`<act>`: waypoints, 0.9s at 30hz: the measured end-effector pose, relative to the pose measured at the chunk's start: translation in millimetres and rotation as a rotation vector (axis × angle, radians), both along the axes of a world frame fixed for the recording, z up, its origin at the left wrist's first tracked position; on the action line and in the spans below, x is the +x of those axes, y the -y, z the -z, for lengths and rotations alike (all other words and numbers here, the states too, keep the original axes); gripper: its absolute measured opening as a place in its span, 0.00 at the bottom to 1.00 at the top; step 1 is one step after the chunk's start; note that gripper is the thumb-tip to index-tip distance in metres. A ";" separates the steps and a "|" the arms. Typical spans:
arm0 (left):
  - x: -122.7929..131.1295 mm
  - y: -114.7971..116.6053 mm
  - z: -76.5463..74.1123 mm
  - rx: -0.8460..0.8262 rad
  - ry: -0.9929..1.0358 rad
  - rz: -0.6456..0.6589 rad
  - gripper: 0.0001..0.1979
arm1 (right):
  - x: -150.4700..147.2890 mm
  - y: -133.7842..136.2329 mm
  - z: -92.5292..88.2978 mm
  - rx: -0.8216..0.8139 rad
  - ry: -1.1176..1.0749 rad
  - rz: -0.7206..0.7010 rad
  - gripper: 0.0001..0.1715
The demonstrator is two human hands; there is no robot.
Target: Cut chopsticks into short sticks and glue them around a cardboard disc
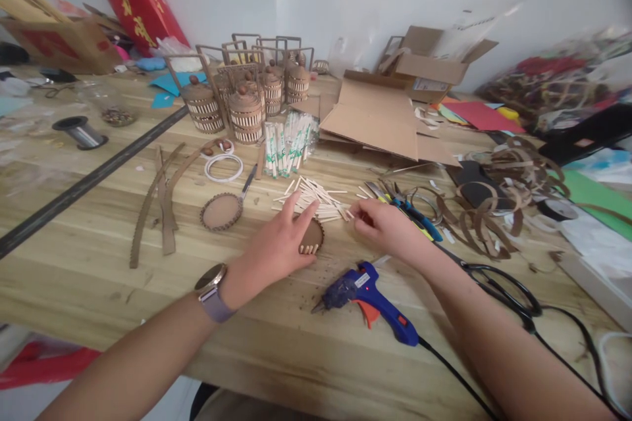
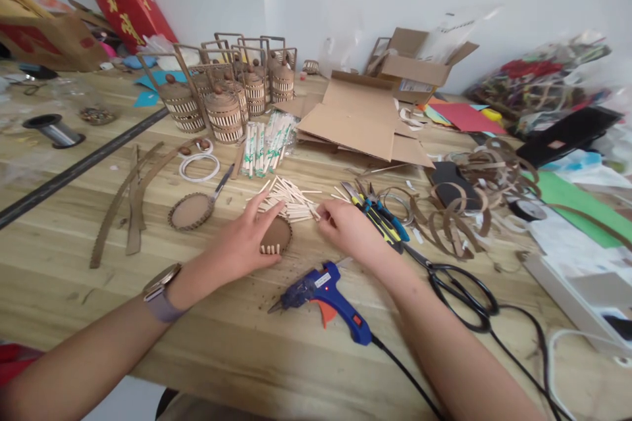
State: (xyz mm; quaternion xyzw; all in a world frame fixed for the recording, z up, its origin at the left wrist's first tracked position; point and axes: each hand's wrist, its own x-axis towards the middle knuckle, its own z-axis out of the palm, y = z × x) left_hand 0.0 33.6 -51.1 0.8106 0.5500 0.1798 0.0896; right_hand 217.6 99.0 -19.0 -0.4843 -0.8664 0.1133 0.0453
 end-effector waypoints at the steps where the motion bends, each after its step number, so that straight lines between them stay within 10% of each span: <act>1: 0.1 0.1 -0.6 -0.004 0.000 -0.001 0.45 | -2.2 3.9 -4.1 -0.059 -0.072 -0.030 0.06; 7: 0.6 0.0 -2.0 -0.012 0.013 -0.001 0.46 | -18.5 26.4 -7.5 -0.373 -0.386 -0.200 0.05; 27: -1.0 -1.4 2.3 0.015 0.027 0.018 0.45 | -28.5 33.9 9.5 -0.227 -0.321 -0.248 0.05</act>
